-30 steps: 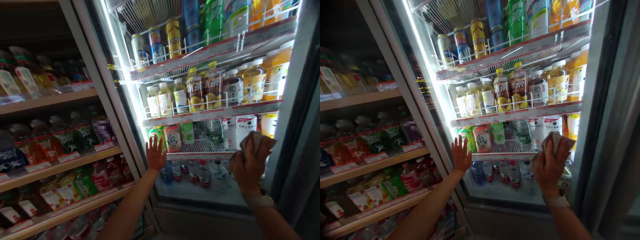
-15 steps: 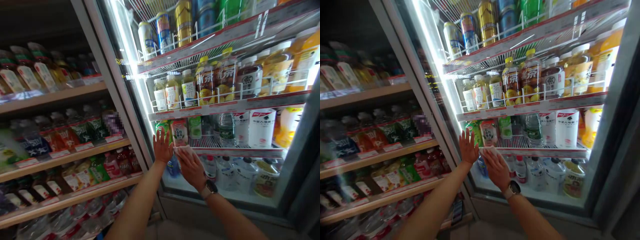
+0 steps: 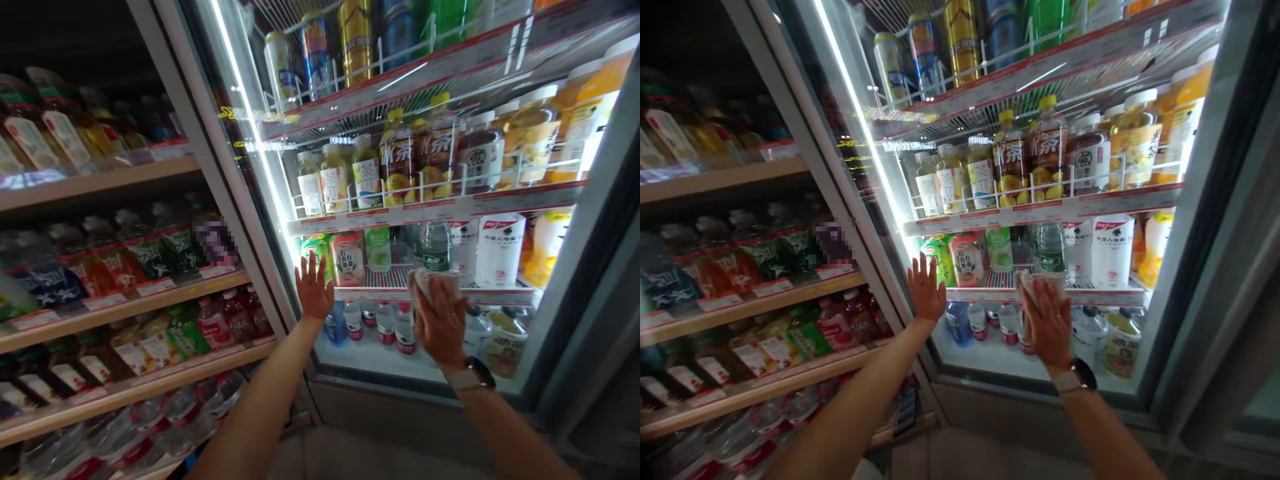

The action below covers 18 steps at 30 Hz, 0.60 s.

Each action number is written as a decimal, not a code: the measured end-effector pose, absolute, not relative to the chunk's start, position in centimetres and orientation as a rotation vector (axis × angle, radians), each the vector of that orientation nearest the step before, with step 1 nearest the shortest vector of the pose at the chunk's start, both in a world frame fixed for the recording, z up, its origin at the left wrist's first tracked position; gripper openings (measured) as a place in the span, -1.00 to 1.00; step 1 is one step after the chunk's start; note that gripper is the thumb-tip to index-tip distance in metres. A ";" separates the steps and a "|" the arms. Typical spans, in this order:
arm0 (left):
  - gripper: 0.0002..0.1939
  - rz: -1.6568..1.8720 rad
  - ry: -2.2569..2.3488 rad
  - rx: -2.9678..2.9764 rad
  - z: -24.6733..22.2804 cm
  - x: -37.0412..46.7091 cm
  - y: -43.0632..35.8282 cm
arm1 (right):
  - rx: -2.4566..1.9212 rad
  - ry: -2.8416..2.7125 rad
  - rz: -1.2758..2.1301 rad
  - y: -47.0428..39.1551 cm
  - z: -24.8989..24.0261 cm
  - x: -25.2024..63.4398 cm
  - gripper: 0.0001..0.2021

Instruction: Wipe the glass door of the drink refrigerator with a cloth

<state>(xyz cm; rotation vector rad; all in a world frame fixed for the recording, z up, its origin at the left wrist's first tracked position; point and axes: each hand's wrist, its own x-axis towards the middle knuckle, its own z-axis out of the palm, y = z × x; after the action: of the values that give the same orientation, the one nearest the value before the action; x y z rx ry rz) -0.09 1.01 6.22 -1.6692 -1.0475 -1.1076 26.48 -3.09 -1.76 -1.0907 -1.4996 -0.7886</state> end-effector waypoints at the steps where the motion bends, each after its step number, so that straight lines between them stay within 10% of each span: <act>1: -0.35 -1.124 -1.066 -1.676 5.8 0.1 0.9 | -1.119 -1.427 -0.784 -3.1 -1.7 28.1 -0.37; 18: -0.31 -1.187 -1.159 -1.625 -4.9 1.5 0.9 | -1.066 -1.543 -0.729 -3.2 -3.5 20.3 -0.44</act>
<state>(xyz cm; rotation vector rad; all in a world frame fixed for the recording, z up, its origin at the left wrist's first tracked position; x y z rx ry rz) 1.53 0.87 -4.93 -1.6251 -1.1589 -1.1866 20.28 -3.18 -3.51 -1.0657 -1.5434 -0.7294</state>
